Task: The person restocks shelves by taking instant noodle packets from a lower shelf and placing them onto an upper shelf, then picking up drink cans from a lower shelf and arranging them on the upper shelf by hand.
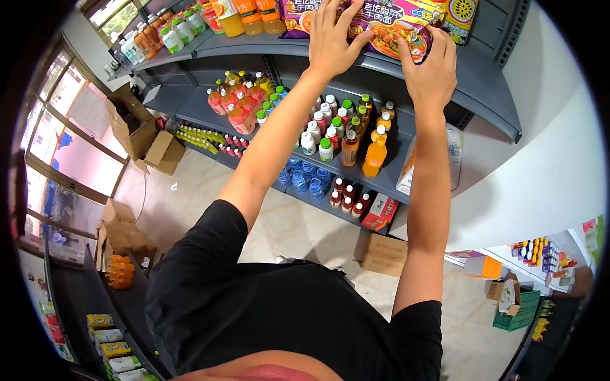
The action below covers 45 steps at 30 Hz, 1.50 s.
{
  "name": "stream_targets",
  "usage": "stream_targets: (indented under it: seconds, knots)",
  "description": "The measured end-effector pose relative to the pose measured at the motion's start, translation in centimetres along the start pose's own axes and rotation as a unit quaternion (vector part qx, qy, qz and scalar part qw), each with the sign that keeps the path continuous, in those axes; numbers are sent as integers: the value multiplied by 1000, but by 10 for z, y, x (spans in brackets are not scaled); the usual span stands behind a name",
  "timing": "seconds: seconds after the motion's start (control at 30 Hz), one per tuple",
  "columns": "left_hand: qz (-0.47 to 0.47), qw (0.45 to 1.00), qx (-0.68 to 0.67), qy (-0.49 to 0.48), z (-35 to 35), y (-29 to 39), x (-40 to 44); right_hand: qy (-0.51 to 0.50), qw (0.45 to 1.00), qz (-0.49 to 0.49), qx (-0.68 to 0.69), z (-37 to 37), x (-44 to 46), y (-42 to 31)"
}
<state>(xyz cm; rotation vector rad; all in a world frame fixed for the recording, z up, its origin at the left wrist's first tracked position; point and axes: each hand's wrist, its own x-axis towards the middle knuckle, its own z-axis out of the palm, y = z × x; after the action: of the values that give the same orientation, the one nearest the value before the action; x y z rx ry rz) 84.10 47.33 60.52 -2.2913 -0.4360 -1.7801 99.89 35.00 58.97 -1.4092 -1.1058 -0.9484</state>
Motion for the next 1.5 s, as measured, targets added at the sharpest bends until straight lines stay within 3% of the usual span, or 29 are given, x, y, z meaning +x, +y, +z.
stream_targets:
  seconds: [0.53, 0.63, 0.67, 0.73, 0.77, 0.8, 0.83, 0.87, 0.9, 0.93, 0.97, 1.0, 1.03, 1.07, 1.1, 1.17, 1.23, 1.33, 1.4, 1.47, 1.5]
  knots:
    - [20, 998, -46, 32, -3, -5, -10, 121, 986, -80, 78, -3, -11, 5]
    - [51, 978, -137, 146, 3, -12, -33, 166, 977, -110, 82, -22, -35, -2]
    - [55, 981, -130, 133, -3, -11, -55, 155, 979, -104, 81, -39, -55, -11]
    - [39, 982, -155, 100, -32, 7, -120, 117, 982, -62, 132, -59, -132, -8]
    - [23, 981, -173, 84, -42, 13, -163, 38, 993, 15, 108, -68, -194, 0]
    - [-37, 984, -176, 8, -54, 18, -219, -41, 983, 98, 148, -83, -252, -2]
    - [-127, 960, -224, -108, -73, 23, -276, -157, 954, 215, 134, -101, -311, -10]
    - [-156, 948, -212, -181, -90, 25, -340, -293, 860, 375, 186, -126, -354, -28]
    - [-277, 878, -254, -297, -111, 27, -402, -419, 758, 443, 234, -141, -443, -16]
    - [-440, 756, -281, -396, -141, 33, -462, -457, 745, 435, 215, -181, -530, -15]
    - [-430, 736, -162, -497, -168, 29, -572, -496, 732, 424, 195, -222, -597, -26]
    - [-504, 647, -61, -569, -217, 36, -645, -534, 718, 411, 176, -259, -628, -52]
    - [-540, 553, 5, -635, -261, 36, -710, -534, 600, 532, 269, -277, -651, -50]
    - [-547, 473, 33, -690, -310, 38, -730, -319, 517, 747, 271, -285, -622, -65]
    - [-553, 402, 47, -729, -361, 39, -740, -343, 539, 736, 223, -286, -605, -64]
    - [-558, 311, 55, -767, -429, 32, -745, -370, 577, 711, 157, -288, -586, -48]
    - [-568, 285, 55, -770, -462, 19, -747, -380, 607, 686, 130, -272, -561, -31]
    - [-581, 313, 40, -750, -481, 3, -756, -386, 654, 637, 131, -227, -557, 0]
    - [-558, 378, 21, -739, -475, -8, -767, -362, 660, 642, 144, -179, -540, -3]
    - [-412, 519, -4, -749, -448, -18, -775, -380, 709, 553, 218, -117, -563, 12]
    - [-397, 585, 2, -707, -431, -23, -782, -380, 695, 543, 278, -90, -532, -23]
